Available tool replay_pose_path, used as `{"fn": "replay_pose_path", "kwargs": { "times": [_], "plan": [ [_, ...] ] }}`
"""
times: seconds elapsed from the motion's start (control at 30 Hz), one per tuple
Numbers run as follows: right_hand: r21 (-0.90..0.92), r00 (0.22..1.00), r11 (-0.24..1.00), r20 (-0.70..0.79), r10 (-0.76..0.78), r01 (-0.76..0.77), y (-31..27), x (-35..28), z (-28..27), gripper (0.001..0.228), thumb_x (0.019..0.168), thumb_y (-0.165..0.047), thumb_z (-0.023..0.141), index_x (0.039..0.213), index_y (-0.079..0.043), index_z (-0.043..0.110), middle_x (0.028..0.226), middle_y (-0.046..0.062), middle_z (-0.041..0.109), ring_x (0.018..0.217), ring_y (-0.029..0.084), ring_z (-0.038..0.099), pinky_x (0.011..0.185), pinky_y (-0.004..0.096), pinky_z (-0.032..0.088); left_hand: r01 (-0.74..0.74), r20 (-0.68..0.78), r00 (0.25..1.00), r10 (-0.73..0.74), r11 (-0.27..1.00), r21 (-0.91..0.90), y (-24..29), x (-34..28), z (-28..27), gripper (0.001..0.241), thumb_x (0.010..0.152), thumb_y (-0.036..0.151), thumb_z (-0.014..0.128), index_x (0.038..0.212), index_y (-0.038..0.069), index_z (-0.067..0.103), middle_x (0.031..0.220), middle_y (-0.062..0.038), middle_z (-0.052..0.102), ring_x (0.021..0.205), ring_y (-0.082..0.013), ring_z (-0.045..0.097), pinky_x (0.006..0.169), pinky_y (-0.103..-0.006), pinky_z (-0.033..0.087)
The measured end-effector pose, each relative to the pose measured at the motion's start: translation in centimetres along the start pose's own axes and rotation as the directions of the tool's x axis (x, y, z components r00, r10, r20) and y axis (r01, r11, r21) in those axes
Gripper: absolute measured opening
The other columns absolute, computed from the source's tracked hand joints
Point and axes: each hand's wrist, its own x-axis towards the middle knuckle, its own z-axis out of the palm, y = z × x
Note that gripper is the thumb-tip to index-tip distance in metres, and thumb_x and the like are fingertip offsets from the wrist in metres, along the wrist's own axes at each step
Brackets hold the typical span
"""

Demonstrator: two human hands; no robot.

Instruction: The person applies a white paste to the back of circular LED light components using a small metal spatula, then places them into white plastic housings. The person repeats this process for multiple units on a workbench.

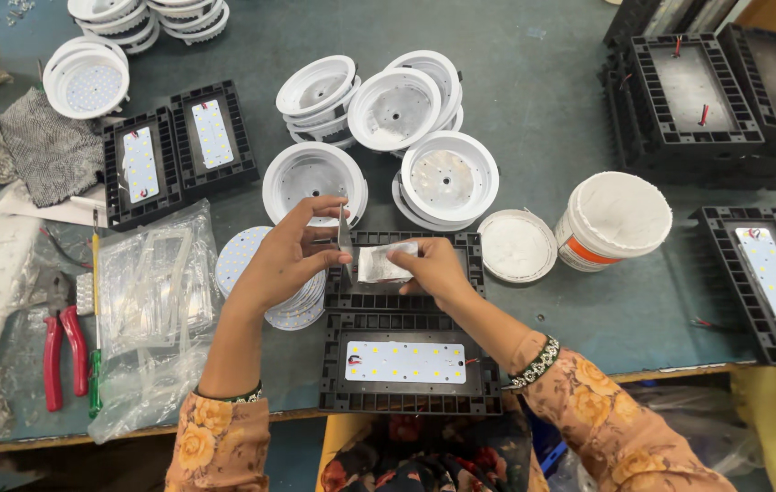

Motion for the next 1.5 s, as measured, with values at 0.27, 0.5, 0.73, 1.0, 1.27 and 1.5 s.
{"fn": "replay_pose_path", "kwargs": {
  "times": [0.27,0.5,0.73,1.0,1.27,1.5],
  "plan": [
    [-0.004,1.000,1.000,-0.003,0.008,-0.008,0.4,0.3,0.9,0.028,0.090,-0.015,0.073,0.106,0.007,0.075,0.084,0.012,0.077,0.058,0.010,0.068,0.042,0.022,0.052,-0.042,0.001,0.999,0.042,0.999,-0.003,-0.3,0.0,-0.1,0.067,0.083,0.015,0.082,0.142,0.013,0.050,0.135,-0.010,0.062,0.121,-0.0275,0.068,0.102,-0.0392,0.057],
    [-0.047,1.000,0.999,-0.009,0.008,-0.008,0.1,0.8,1.3,0.027,0.089,-0.015,0.073,0.104,0.007,0.076,0.081,0.014,0.077,0.049,0.013,0.062,0.039,0.023,0.047,0.017,0.001,1.000,-0.017,0.999,-0.029,-0.1,0.0,0.0,0.066,0.082,0.012,0.080,0.141,0.013,0.049,0.134,-0.009,0.061,0.121,-0.0281,0.070,0.097,-0.0371,0.060],
    [-0.080,0.998,0.996,0.038,-0.045,0.048,-0.7,1.4,1.5,0.026,0.088,-0.016,0.074,0.101,0.006,0.077,0.081,0.012,0.078,0.048,0.011,0.063,0.037,0.023,0.046,-0.078,0.014,0.997,0.079,0.995,-0.059,-0.3,0.3,0.2,0.063,0.086,0.003,0.078,0.141,0.010,0.048,0.135,-0.013,0.058,0.125,-0.0292,0.067,0.102,-0.0375,0.056],
    [-0.047,0.996,0.996,0.055,-0.067,0.070,-1.6,1.0,1.6,0.025,0.086,-0.016,0.075,0.099,0.006,0.078,0.081,0.011,0.077,0.051,0.010,0.064,0.036,0.024,0.044,0.066,0.022,0.998,-0.063,0.991,-0.120,-0.1,0.4,0.3,0.065,0.081,0.002,0.078,0.139,0.012,0.050,0.133,-0.011,0.059,0.122,-0.0286,0.070,0.092,-0.0363,0.063],
    [-0.095,0.998,0.994,0.050,-0.042,0.047,-3.7,0.5,1.8,0.026,0.085,-0.017,0.074,0.100,0.004,0.077,0.084,0.009,0.078,0.059,0.012,0.071,0.037,0.025,0.045,0.047,0.020,0.999,-0.045,0.996,-0.079,0.0,0.5,0.3,0.067,0.080,0.006,0.081,0.139,0.012,0.051,0.134,-0.011,0.060,0.122,-0.0292,0.069,0.093,-0.0358,0.061],
    [-0.098,0.993,0.992,0.097,-0.069,0.079,-5.5,0.2,1.4,0.023,0.085,-0.015,0.074,0.097,0.004,0.076,0.083,0.012,0.078,0.063,0.014,0.074,0.039,0.025,0.046,-0.004,0.011,1.000,0.005,0.999,-0.047,0.0,0.4,0.5,0.067,0.079,0.009,0.081,0.141,0.014,0.055,0.131,-0.009,0.063,0.119,-0.0240,0.067,0.093,-0.0360,0.061]
  ]
}}
